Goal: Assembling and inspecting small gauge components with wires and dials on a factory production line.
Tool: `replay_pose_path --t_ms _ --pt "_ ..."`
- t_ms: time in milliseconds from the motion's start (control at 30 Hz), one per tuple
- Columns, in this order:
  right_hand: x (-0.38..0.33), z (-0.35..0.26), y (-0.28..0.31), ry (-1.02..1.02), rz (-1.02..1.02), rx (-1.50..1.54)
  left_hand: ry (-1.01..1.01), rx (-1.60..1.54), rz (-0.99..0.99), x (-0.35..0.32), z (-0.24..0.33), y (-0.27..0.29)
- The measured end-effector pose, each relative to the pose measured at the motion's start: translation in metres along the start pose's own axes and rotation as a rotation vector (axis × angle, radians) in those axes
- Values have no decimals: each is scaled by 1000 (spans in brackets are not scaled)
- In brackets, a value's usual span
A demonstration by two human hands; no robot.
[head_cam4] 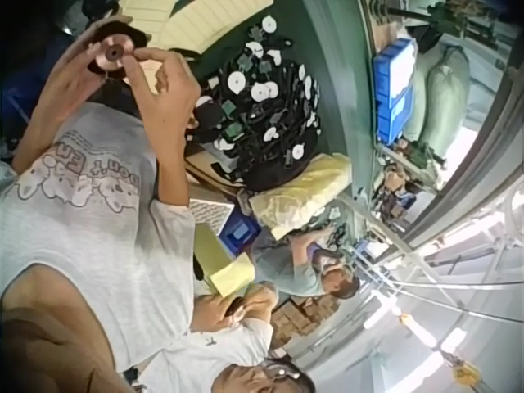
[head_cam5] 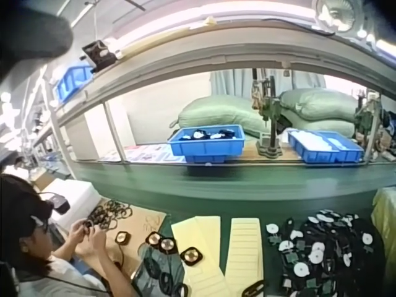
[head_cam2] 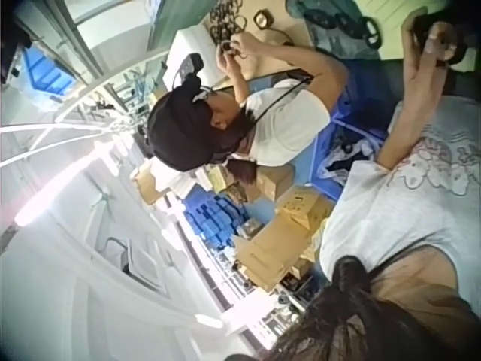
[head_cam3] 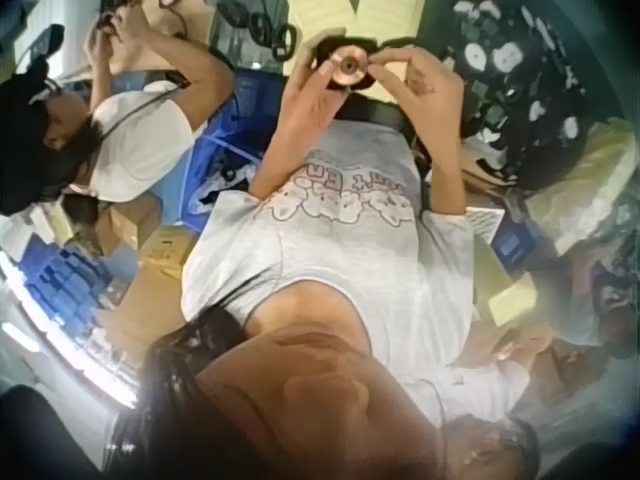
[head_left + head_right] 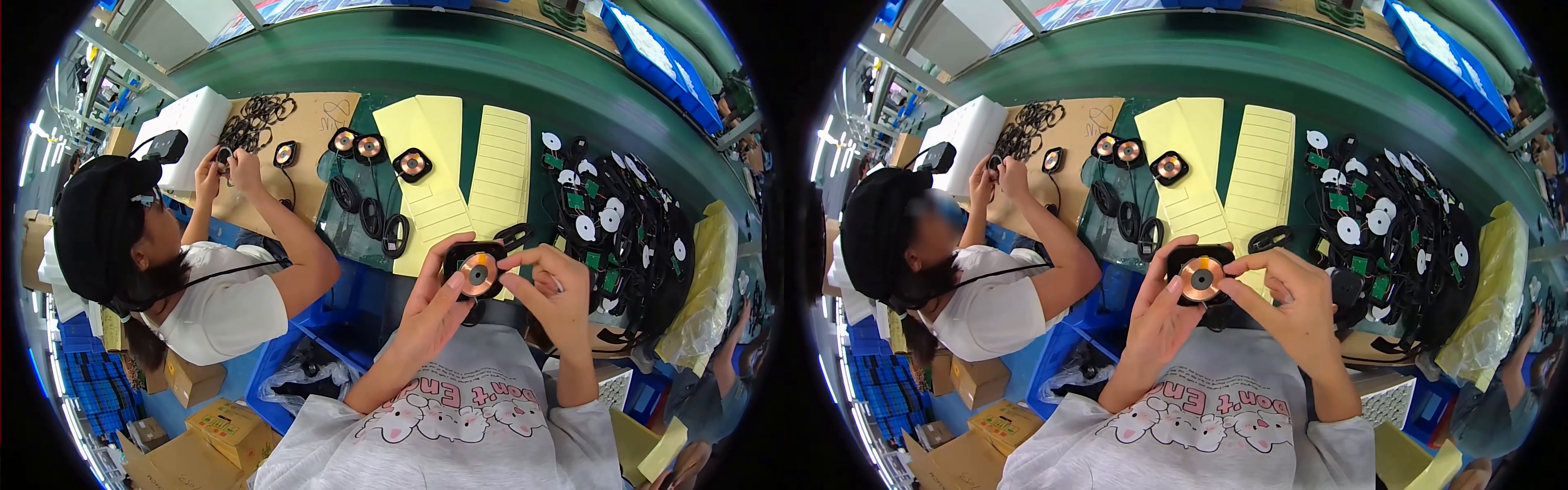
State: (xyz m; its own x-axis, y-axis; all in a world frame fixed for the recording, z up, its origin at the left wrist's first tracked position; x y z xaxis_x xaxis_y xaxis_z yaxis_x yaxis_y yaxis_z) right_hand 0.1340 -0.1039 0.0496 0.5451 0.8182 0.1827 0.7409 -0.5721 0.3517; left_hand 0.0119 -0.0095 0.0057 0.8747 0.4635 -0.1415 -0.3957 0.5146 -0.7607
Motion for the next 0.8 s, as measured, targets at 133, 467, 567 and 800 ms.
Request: replay_pose_path --t_ms 133,467,567,800 --pt "2 -2 -13 -162 79 39 -15 25 1 0 -1 0" --pt "4 -4 -14 -262 129 197 -36 0 -18 0 4 -6" --pt "5 -4 -12 -264 100 178 -53 18 -13 2 2 -4" --pt "2 -1 -10 -245 89 169 -42 49 -7 5 1 -6"
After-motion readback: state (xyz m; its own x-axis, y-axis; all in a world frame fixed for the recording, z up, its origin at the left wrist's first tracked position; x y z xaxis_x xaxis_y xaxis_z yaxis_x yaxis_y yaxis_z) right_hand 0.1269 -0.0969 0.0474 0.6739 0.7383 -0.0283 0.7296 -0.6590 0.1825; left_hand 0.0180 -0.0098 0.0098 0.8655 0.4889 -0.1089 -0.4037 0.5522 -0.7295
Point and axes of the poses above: each hand's wrist, its own x-axis towards the middle knuckle, its own y-axis out of the back of the hand, z = x × y, the point moved 2 cm from there along x, towards the middle knuckle, and after that the axes turned 5 degrees about y, right-handed, at the moved point
